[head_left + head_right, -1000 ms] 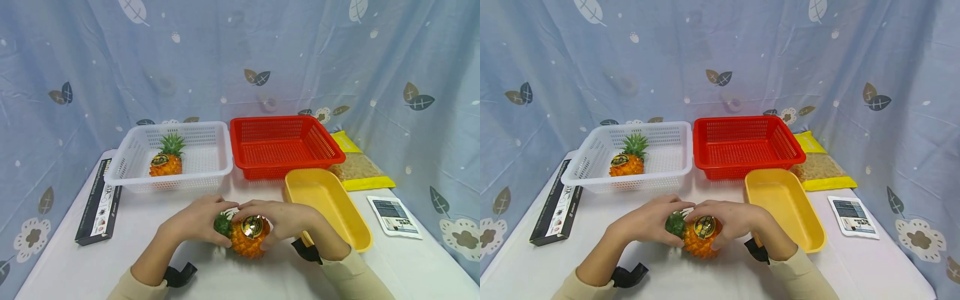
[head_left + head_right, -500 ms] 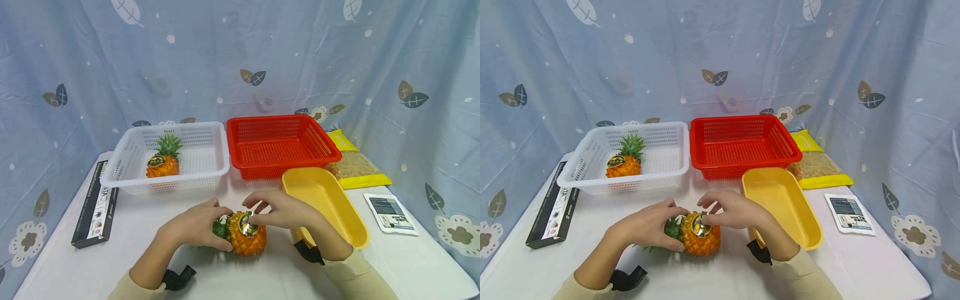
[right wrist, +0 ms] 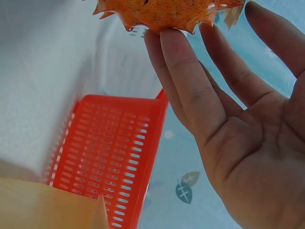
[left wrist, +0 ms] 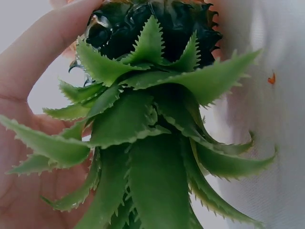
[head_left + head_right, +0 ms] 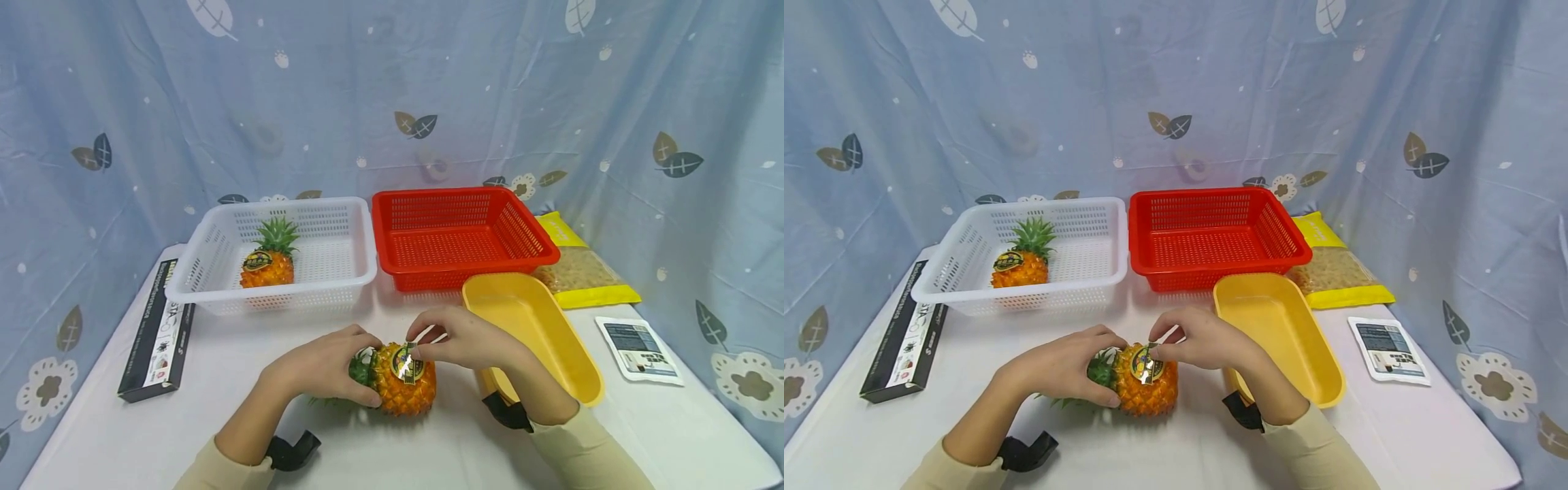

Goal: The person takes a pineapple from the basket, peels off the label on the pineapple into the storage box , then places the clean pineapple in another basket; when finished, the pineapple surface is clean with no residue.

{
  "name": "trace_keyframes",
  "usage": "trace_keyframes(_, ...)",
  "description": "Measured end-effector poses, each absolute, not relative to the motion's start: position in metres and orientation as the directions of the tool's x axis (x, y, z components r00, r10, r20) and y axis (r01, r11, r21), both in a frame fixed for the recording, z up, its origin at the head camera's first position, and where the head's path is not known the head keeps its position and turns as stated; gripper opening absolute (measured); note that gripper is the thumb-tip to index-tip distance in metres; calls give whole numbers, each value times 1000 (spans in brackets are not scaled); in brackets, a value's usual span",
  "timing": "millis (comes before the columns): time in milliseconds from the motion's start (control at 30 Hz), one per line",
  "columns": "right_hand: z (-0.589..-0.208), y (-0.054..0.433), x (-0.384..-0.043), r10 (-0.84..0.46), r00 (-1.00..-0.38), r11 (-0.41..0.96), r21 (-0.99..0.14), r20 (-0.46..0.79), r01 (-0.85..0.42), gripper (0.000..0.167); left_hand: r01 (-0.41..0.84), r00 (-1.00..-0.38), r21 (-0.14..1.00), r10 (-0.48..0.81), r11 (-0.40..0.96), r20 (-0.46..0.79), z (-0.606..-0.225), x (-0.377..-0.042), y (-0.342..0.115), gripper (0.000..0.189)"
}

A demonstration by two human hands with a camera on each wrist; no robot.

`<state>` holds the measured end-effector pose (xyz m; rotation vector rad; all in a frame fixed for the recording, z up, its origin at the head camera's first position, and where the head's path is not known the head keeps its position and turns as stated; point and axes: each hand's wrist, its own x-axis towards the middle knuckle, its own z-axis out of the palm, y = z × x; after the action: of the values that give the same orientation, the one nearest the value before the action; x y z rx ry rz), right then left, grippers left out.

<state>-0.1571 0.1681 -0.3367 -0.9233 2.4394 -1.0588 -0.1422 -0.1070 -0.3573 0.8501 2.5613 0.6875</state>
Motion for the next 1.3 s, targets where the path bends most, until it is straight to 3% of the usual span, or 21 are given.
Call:
trace_keyframes(600,-338,163,-154,-677,-735,494,-756,-25,-429,12,457,-736,565,649,687,-192,-360,-144,-109,81)
trace_keyframes(900,-338,166,-156,-709,-704,434,-804,-28,-405,11,464,-731,575,658,674,-181,-362,-148,-111,79)
trace_keyframes(1300,-337,164,-156,-659,-751,467,-800,-31,-377,8,439,-733,580,647,686,-211,-361,-148,-111,81)
